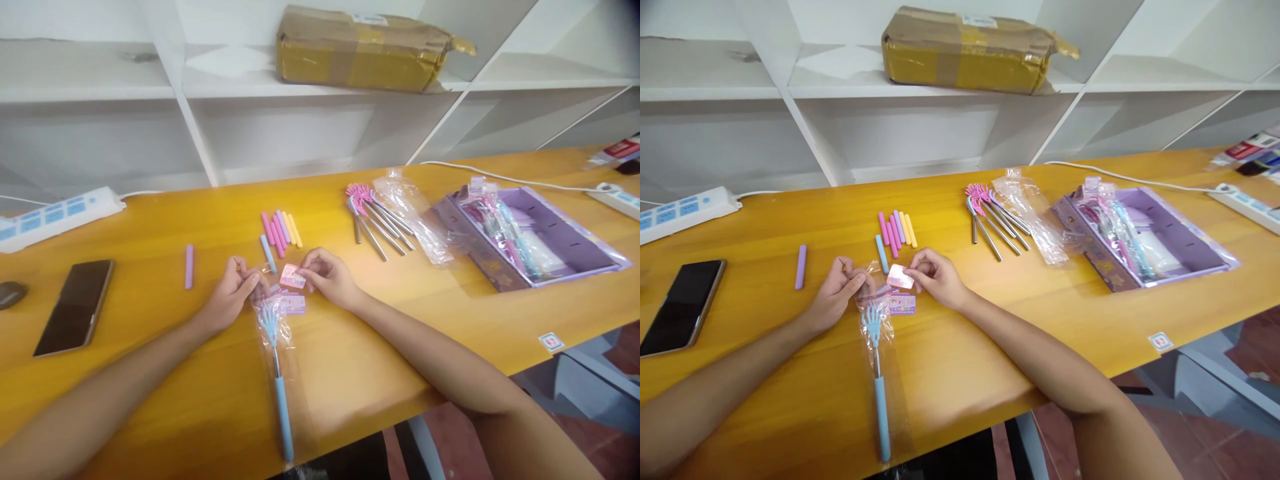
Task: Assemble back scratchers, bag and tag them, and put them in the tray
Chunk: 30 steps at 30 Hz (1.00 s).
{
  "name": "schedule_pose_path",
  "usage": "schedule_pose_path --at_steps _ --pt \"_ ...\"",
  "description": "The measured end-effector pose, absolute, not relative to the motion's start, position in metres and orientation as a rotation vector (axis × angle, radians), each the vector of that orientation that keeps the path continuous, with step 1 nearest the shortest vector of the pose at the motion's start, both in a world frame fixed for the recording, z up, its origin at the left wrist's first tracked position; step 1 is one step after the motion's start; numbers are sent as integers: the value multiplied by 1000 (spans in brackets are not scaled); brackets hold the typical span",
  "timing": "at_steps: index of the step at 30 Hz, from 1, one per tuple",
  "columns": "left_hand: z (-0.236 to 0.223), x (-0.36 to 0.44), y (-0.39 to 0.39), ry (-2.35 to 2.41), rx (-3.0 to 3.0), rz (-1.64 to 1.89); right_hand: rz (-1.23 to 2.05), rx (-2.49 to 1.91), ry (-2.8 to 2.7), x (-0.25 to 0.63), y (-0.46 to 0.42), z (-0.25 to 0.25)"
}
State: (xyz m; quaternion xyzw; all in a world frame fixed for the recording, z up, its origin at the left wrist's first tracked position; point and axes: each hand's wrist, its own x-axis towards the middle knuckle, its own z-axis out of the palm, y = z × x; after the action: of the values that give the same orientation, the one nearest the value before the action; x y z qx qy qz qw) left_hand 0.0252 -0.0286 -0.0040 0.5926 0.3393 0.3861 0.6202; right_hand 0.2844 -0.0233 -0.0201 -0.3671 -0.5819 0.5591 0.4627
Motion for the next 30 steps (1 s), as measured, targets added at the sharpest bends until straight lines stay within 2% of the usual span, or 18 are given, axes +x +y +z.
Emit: schedule_pose_path --at_steps 7,18,24,30 --pt "-7 25 -30 759 1418 840 1252 -721 -1480 280 -29 -13" --pt "-2 20 -25 891 1507 757 893 -886 -1522 284 -33 -14" --pt "-3 17 -22 806 1503 741 917 -828 -1649 284 -34 -11" --pt "-2 21 -22 824 1512 788 798 -878 -1738 281 -36 -10"
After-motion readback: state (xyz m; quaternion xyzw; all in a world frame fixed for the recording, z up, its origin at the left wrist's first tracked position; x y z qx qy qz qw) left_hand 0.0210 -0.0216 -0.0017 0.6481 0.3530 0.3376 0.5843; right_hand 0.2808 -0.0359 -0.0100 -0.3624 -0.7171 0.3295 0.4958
